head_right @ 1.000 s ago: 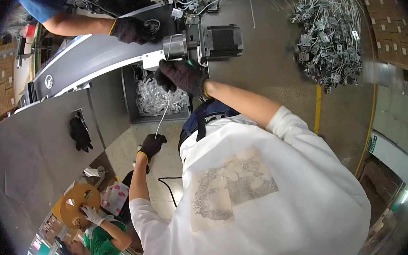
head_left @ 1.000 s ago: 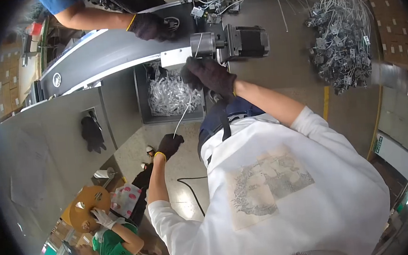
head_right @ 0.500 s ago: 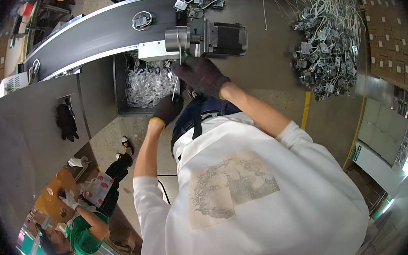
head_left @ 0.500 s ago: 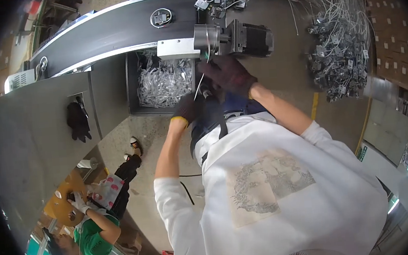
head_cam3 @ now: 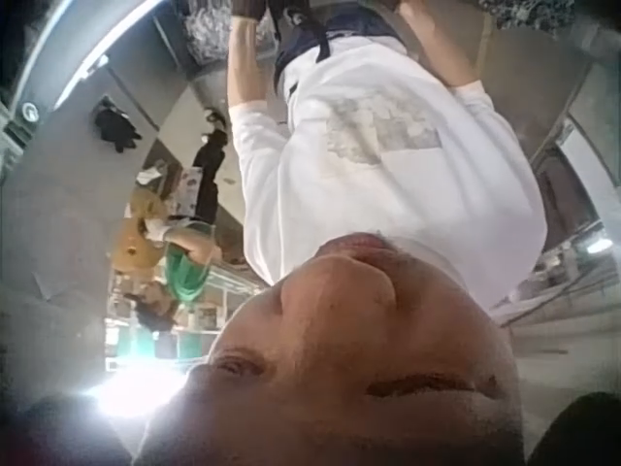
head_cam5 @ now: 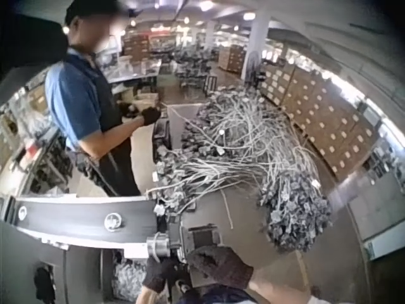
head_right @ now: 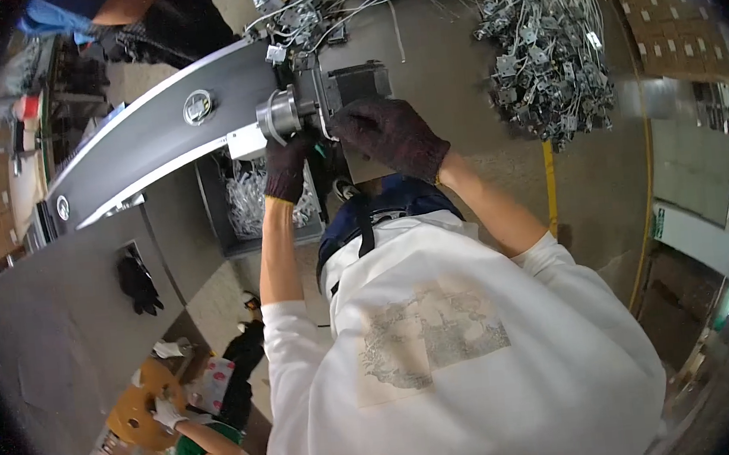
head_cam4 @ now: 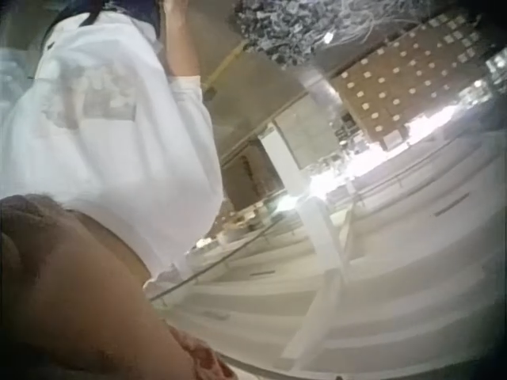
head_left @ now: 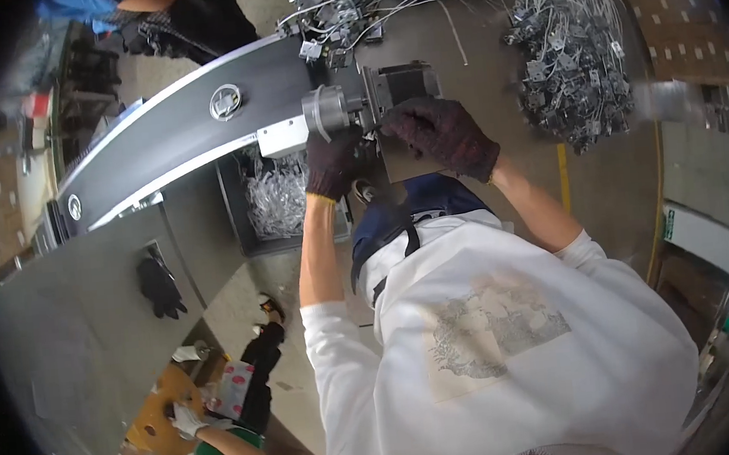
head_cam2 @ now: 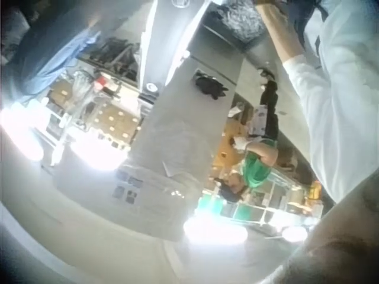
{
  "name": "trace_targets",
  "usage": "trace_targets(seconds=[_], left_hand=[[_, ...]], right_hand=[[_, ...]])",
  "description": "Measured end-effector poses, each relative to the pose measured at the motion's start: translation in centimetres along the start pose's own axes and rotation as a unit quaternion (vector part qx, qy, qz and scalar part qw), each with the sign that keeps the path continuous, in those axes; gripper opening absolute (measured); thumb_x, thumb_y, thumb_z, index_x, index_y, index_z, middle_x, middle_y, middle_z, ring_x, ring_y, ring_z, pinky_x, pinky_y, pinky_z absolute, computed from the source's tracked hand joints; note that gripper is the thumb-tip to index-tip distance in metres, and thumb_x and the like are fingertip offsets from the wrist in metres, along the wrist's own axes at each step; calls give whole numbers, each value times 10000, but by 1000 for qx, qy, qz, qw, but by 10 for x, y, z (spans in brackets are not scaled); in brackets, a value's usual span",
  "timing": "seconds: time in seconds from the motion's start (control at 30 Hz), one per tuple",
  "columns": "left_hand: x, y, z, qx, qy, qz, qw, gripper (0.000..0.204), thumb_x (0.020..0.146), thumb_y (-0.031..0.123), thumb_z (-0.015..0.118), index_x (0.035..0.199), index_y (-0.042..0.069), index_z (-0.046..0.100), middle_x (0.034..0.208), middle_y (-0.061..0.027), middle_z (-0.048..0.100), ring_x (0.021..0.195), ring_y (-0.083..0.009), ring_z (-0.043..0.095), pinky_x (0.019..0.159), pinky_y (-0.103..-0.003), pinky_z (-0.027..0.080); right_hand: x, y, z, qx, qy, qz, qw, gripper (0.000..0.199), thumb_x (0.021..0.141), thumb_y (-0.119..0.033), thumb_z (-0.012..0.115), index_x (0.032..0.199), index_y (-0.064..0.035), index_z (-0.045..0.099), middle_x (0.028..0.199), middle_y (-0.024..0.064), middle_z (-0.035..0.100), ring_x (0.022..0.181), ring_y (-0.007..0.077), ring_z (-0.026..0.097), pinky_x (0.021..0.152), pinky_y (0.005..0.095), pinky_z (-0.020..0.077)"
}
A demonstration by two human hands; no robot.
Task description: The person assembles and organizes wire harnesses onto a circular fixture by hand, working at a manual production station.
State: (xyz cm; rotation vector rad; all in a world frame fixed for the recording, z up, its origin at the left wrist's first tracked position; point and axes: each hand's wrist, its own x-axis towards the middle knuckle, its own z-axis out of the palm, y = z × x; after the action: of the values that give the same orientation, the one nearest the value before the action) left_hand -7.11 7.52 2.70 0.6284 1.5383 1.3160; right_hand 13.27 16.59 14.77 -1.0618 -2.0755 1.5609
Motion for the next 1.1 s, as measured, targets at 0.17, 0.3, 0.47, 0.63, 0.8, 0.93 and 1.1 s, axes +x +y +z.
trace_targets(seconds=[0.17,0.3,0.47,0.63,0.8,0.93,1.1], left_hand=[[-29,25,-42,41,60,64,995,94,908,132,616,968,59,618,778,8,551,725,-108,524,667,-292,423],[-84,89,-9,-60,34,86,994,339,892,105,739,1183,23,586,1053,-31,624,973,-156,611,874,-319,509],[-110,126,26,356,14,205,912,661,850,130,794,1435,2,516,1359,-143,621,1228,-251,610,1013,-376,496],[-118,148,10,271,-126,186,936,627,791,257,864,1325,19,637,1284,-190,645,1217,-328,610,1006,-457,510],[-110,175,47,414,-44,315,853,509,803,332,845,1198,34,722,1383,-233,599,1347,-420,522,1080,-503,444],[-91,180,78,305,-52,302,902,556,809,352,849,1229,18,702,1396,-228,599,1322,-398,534,1078,-485,439],[-66,145,82,182,-48,188,964,505,864,165,826,1303,9,630,1307,-164,663,1107,-235,654,989,-344,490]], right_hand=[[2,-21,13,-40,27,-181,982,462,938,-270,769,1332,-75,623,1081,67,723,811,168,659,712,356,538],[20,-45,29,-36,40,-334,941,900,816,-375,871,1547,-127,408,1493,200,485,1343,348,511,1067,459,479],[21,-74,-2,73,-99,-339,932,732,848,-336,830,1492,-178,522,1552,214,406,1351,361,514,1069,455,497],[4,-72,-37,-39,-28,-411,910,691,809,-339,845,1434,-186,591,1446,140,547,1009,294,697,877,405,575],[-2,-49,-21,52,42,-258,964,587,846,-522,777,1310,-187,641,987,89,677,765,231,685,627,373,540],[-11,-39,-16,462,-177,110,862,519,986,-666,547,1017,-153,617,686,14,554,500,110,499,442,261,349],[-10,-52,-64,391,-197,199,877,612,1097,-575,300,1140,-44,601,684,86,661,385,126,496,378,266,400]])
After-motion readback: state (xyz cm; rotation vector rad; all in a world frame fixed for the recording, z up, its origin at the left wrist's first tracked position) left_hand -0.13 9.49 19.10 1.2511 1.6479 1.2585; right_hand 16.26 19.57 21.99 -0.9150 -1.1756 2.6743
